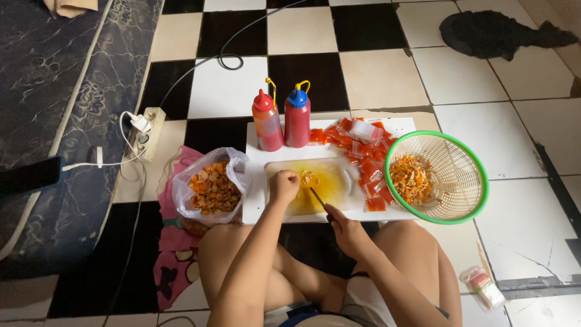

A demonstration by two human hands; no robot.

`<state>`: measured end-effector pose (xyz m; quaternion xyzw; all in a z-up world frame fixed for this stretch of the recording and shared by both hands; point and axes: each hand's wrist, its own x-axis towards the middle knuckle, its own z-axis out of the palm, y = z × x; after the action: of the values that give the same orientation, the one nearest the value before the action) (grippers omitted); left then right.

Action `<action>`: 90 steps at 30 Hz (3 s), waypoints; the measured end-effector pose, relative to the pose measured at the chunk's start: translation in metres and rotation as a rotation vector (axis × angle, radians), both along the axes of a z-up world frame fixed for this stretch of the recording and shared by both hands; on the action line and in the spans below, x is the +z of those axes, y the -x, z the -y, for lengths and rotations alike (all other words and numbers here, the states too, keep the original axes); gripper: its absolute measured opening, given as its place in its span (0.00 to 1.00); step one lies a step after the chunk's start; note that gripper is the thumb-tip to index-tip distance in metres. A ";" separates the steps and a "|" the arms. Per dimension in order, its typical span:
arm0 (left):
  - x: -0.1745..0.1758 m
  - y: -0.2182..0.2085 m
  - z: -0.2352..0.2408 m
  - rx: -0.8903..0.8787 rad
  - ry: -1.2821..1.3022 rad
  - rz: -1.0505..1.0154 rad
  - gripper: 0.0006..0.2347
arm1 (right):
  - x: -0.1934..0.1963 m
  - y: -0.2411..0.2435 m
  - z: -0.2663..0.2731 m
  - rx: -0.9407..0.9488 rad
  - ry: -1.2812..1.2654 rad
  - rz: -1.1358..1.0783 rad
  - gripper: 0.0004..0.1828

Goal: The person slices small food items on a cutting board using a knife, then places the sliced pieces into a green colander.

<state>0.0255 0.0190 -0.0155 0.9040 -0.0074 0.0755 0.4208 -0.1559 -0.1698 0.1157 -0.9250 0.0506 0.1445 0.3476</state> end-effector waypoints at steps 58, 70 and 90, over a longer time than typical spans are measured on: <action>0.036 0.017 0.005 -0.222 -0.301 -0.319 0.06 | -0.022 -0.033 -0.035 0.083 0.115 -0.016 0.33; 0.059 0.026 0.018 -0.122 -0.411 -0.302 0.05 | -0.001 0.011 -0.013 0.023 0.062 -0.098 0.34; 0.082 0.025 0.013 -0.159 -0.452 -0.171 0.06 | -0.026 -0.043 -0.038 0.118 0.126 -0.023 0.35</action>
<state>0.0005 0.0057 0.0668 0.9748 -0.0595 -0.0380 0.2115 -0.1125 -0.1319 0.0895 -0.9448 0.0090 0.1718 0.2788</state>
